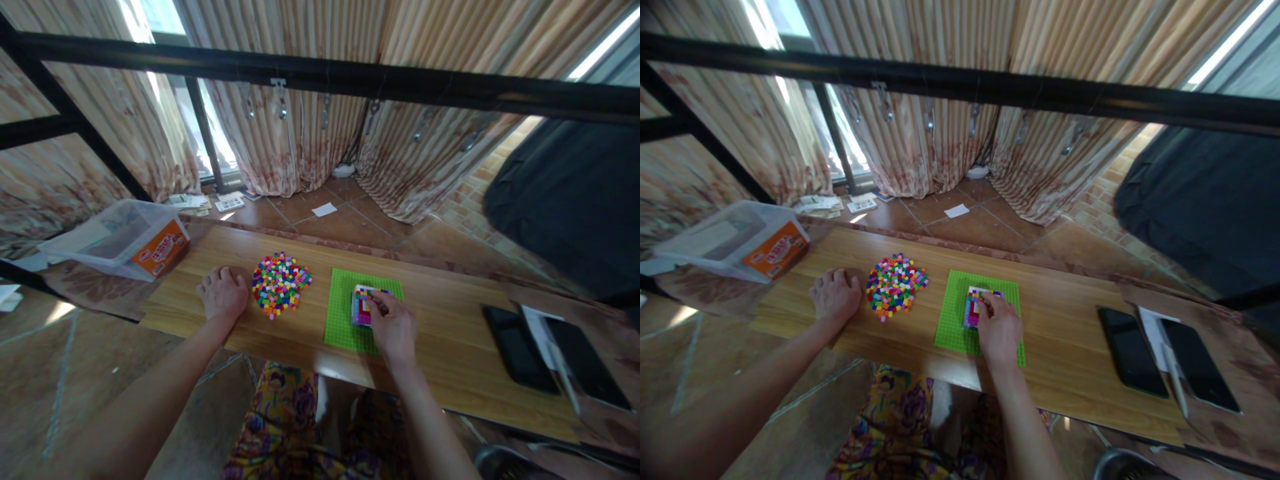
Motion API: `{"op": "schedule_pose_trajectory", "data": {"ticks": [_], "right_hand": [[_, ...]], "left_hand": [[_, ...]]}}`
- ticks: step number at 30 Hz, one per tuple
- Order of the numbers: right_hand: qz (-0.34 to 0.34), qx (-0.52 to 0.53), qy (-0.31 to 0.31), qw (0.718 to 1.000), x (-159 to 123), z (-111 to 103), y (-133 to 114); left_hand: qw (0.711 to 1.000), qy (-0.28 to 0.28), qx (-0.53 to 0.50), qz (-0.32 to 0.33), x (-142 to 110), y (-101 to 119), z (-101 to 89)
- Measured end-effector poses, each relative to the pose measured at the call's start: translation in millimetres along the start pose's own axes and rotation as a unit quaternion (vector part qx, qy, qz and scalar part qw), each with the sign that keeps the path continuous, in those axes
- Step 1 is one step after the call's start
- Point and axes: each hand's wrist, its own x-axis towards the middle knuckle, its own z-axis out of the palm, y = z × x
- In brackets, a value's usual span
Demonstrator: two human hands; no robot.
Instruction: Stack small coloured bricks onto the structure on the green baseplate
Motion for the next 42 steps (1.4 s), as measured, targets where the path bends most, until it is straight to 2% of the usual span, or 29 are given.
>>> {"op": "schedule_pose_trajectory", "data": {"ticks": [3, 7, 14, 17, 24, 38, 42], "right_hand": [[0.022, 0.007, -0.012, 1.0, -1, -5, 2], [0.029, 0.029, 0.012, 0.999, 1, -12, 2], [-0.066, -0.064, 0.074, 0.993, 13, -4, 7], [-0.054, -0.069, 0.066, 0.994, 15, 3, 13], [-0.018, -0.002, 0.03, 0.999, 14, 10, 15], [-0.024, 0.01, 0.019, 0.999, 13, 12, 16], [-0.044, 0.013, 0.066, 0.997, 9, 0, 10]], "left_hand": [[1.0, 0.001, 0.001, 0.001, 0, 0, 1.1], [1.0, -0.001, -0.001, 0.0, 0, 0, 1.4], [1.0, -0.003, -0.002, 0.001, 0, 1, -0.6], [1.0, -0.001, -0.001, 0.003, 0, 1, -0.3], [1.0, -0.006, -0.004, 0.0, -2, 1, -1.5], [1.0, -0.013, -0.009, -0.002, -2, 2, -2.6], [1.0, -0.02, -0.012, -0.005, -3, 2, -3.9]]}}
